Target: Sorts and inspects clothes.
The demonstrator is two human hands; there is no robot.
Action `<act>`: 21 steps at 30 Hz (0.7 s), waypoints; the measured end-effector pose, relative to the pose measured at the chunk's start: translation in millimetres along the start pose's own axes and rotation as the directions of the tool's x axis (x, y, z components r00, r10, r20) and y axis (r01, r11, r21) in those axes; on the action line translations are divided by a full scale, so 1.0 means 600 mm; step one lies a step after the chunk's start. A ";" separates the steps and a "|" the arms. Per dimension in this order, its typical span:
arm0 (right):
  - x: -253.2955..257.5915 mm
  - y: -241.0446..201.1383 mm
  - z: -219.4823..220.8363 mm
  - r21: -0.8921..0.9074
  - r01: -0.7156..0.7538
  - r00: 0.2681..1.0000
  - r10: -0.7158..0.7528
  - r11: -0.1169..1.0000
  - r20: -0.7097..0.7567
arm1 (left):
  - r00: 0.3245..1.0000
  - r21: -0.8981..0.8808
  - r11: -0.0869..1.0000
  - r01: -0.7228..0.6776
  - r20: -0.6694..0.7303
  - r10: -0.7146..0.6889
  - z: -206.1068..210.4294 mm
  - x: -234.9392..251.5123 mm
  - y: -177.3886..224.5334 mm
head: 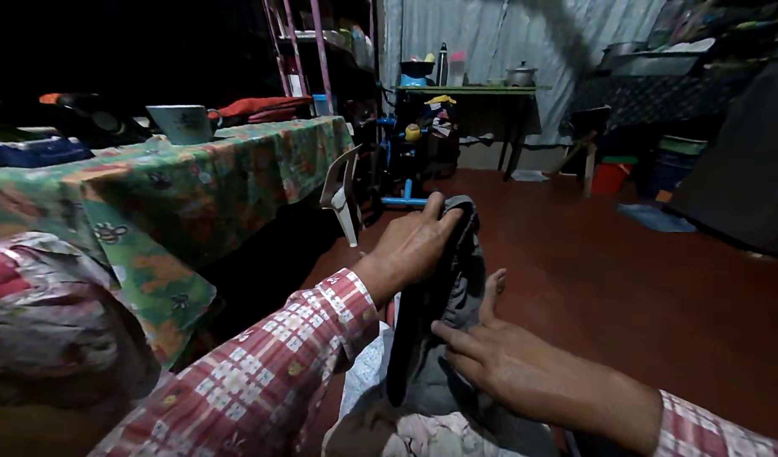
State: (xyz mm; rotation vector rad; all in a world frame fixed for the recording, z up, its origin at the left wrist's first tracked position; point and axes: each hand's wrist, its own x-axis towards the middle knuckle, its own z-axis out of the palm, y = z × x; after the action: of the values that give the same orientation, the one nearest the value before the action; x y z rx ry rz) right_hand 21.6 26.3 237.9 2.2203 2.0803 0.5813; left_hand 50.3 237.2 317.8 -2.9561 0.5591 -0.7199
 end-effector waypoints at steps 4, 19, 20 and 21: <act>0.017 0.013 0.006 0.004 -0.038 0.997 0.038 0.999 -0.060 | 0.993 0.053 0.992 -0.114 0.013 0.113 -0.054 -0.003 0.018; -0.129 0.159 -0.118 -0.203 -0.476 0.871 0.491 0.856 0.028 | 0.933 0.256 0.948 -0.190 0.346 0.094 -0.106 -0.087 -0.197; -0.137 0.178 -0.131 -0.200 -0.494 0.864 0.504 0.846 -0.003 | 0.929 0.276 0.944 -0.178 0.364 0.068 -0.102 -0.093 -0.206; -0.145 0.196 -0.143 -0.192 -0.517 0.851 0.525 0.834 -0.007 | 0.924 0.299 0.942 -0.152 0.381 0.028 -0.100 -0.098 -0.213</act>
State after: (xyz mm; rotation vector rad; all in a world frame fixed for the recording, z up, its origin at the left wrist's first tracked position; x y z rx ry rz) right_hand 105.7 -88.4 330.1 2.6479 1.3064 0.7054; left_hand 17.1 379.8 362.6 -2.6360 0.4877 -0.2006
